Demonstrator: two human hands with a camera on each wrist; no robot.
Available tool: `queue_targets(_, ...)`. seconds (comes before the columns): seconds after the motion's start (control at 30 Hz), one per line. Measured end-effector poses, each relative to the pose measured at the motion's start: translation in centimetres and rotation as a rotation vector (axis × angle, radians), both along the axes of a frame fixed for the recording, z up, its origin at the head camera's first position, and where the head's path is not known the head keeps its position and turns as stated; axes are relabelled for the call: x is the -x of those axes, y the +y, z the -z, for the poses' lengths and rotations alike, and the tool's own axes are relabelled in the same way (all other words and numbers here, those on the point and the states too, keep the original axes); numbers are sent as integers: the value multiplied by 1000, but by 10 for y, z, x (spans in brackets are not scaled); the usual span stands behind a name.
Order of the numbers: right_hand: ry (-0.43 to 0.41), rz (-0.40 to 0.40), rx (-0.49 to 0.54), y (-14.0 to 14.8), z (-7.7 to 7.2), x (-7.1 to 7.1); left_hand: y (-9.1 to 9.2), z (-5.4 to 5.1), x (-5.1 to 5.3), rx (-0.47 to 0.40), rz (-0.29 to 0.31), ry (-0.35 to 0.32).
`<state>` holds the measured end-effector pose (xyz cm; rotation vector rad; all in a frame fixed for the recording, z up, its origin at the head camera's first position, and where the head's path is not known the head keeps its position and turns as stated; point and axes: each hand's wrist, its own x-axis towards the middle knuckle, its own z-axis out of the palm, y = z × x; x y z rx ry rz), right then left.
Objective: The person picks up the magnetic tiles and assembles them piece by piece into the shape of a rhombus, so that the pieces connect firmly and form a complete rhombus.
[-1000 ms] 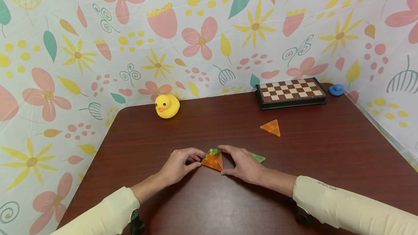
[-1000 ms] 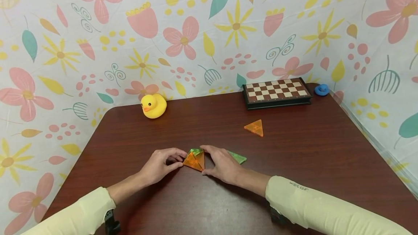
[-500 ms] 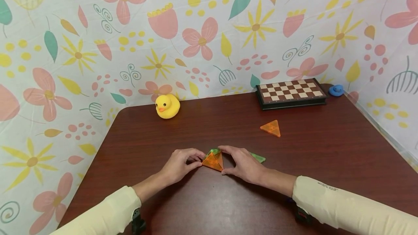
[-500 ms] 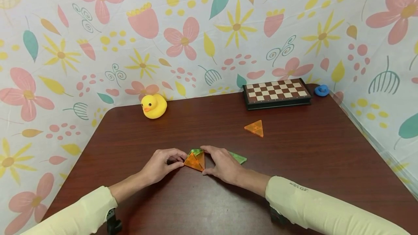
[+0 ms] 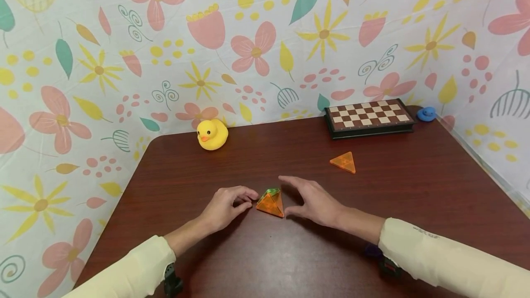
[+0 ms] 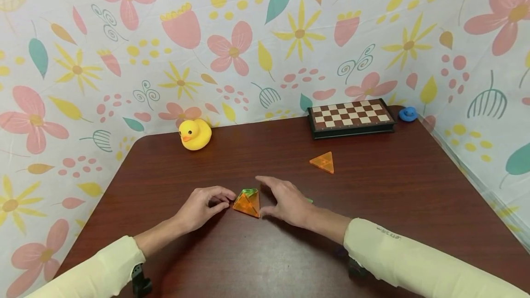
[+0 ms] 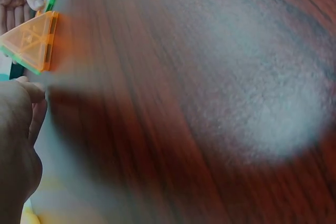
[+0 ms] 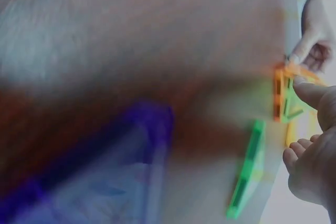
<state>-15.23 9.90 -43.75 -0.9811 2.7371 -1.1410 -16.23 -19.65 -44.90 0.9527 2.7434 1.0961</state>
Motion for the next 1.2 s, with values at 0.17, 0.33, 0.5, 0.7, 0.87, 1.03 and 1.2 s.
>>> queue_targets(0.17, 7, 32, 4, 16, -11, 7, -2, -7, 3, 10, -54, 53)
queue_targets(0.33, 47, 83, -30, 39, -20, 14, 0, -17, 7, -35, -103, 102)
queue_targets(0.5, 31, 168, -63, 65, -27, 21, 7, -30, 10, -116, -130, 143)
queue_targets(0.7, -2, 230, -69, 95, -32, 28, 26, -51, 9, -201, -159, 93)
queue_targets(0.87, -33, 292, -99, 112, -27, 39, 51, -70, 6, -294, -147, 52)
queue_targets(1.03, -60, 344, -121, 124, -17, 51, 79, -78, -1, -387, -105, 14)
queue_targets(1.2, -101, 383, -133, 134, -11, 61, 103, -72, -13, -423, -62, -47)
